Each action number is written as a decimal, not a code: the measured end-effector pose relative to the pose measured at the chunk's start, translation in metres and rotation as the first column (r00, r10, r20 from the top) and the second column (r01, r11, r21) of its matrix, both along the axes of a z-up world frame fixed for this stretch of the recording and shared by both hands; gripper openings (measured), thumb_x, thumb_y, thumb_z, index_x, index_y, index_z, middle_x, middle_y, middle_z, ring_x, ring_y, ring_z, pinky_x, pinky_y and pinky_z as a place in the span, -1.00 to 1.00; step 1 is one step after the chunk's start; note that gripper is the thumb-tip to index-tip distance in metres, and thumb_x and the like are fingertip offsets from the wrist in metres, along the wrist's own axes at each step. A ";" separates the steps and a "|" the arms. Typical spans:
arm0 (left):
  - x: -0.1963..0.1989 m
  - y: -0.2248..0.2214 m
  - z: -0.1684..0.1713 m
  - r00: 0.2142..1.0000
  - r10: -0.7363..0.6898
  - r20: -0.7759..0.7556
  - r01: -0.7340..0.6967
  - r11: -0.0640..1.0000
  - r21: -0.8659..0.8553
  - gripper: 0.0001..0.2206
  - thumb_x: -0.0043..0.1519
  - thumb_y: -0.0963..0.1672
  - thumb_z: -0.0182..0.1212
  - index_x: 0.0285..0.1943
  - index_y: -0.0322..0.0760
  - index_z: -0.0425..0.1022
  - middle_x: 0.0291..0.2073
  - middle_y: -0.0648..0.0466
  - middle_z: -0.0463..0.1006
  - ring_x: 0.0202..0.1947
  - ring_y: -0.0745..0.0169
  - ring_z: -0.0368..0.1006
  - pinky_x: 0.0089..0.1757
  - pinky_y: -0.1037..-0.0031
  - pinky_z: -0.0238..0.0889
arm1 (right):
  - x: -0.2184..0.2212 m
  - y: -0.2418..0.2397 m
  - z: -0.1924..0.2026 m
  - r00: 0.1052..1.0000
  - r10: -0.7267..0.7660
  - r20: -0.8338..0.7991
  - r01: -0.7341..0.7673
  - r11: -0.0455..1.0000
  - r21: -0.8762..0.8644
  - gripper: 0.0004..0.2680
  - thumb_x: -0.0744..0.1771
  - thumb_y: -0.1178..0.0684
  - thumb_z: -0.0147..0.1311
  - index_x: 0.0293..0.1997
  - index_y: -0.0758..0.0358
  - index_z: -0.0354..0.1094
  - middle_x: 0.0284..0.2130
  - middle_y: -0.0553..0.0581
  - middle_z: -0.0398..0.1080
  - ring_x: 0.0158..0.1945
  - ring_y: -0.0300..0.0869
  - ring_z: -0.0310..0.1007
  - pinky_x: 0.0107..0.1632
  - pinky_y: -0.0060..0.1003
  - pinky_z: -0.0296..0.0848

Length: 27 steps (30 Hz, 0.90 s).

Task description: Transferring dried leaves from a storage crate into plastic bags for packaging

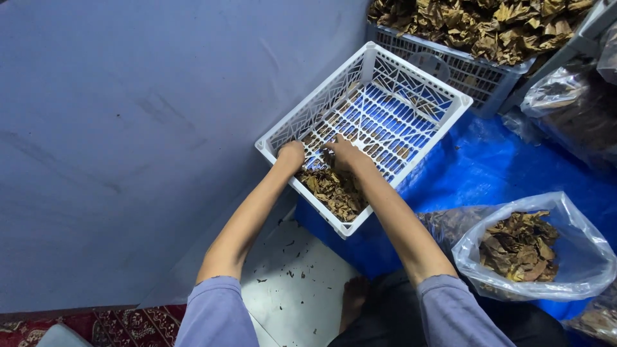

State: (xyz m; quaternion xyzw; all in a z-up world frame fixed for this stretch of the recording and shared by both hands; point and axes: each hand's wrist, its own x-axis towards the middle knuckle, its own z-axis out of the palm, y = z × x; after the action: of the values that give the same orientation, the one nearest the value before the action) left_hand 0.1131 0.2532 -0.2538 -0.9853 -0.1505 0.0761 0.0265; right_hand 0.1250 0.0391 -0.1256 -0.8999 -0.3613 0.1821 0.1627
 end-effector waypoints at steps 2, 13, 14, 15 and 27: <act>0.007 0.005 -0.018 0.997 -0.021 0.078 0.015 0.998 0.068 -0.86 0.15 -0.25 0.19 -0.38 -0.58 0.59 -0.54 -0.40 0.53 -0.46 -0.25 0.58 -0.52 -0.04 0.46 | -0.005 -0.002 0.010 0.998 0.066 -0.017 -0.066 0.997 -0.034 -0.59 0.25 0.34 0.17 0.19 -0.03 0.42 0.22 0.34 0.14 0.22 0.37 0.33 0.19 0.29 0.44; -0.044 -0.041 0.118 0.860 -0.084 -0.503 0.042 0.995 -0.095 -0.59 0.12 -0.15 0.23 0.12 -0.55 0.52 0.03 -0.36 0.57 0.11 -0.38 0.47 0.03 0.04 0.42 | -0.016 -0.010 0.032 0.980 0.089 -0.176 -0.118 0.979 -0.165 -0.78 0.30 0.20 0.02 -0.01 0.16 0.54 -0.05 0.36 0.52 0.08 0.22 0.52 0.12 0.07 0.52; -0.036 -0.033 0.105 0.842 -0.124 -0.525 0.066 0.990 -0.127 -0.63 0.04 -0.09 0.39 0.01 -0.35 0.63 -0.03 -0.23 0.64 0.07 -0.27 0.54 -0.02 -0.01 0.45 | -0.011 -0.007 0.026 0.976 0.071 -0.204 -0.112 0.974 -0.198 -0.80 0.32 0.17 0.00 -0.03 0.18 0.54 -0.06 0.38 0.53 0.06 0.23 0.54 0.09 0.09 0.53; -0.038 -0.033 0.124 0.842 -0.125 -0.525 0.068 0.990 -0.126 -0.63 0.04 -0.09 0.39 0.01 -0.35 0.63 -0.03 -0.23 0.64 0.07 -0.27 0.54 -0.02 -0.01 0.45 | 0.002 -0.008 0.004 0.976 0.069 -0.205 -0.110 0.974 -0.197 -0.80 0.32 0.17 0.00 -0.03 0.18 0.54 -0.06 0.38 0.53 0.06 0.23 0.54 0.09 0.09 0.53; -0.036 -0.042 0.213 0.881 -0.367 -0.299 -0.121 0.436 -0.892 -0.69 0.36 -0.19 -0.02 0.24 -0.45 0.42 -0.02 -0.33 0.61 -0.05 -0.16 0.59 0.01 0.14 0.45 | 0.006 -0.044 -0.012 0.981 -0.179 0.075 0.194 0.892 -0.407 -0.80 0.33 -0.03 0.01 -0.23 0.13 0.62 -0.29 0.17 0.59 -0.04 0.08 0.58 -0.01 0.08 0.53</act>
State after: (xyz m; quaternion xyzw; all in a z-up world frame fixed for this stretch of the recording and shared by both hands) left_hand 0.0773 0.2116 -0.0404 -0.8106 -0.0023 0.3677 -0.4557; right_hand 0.1313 -0.0051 -0.1377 -0.9475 -0.2295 0.2217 -0.0208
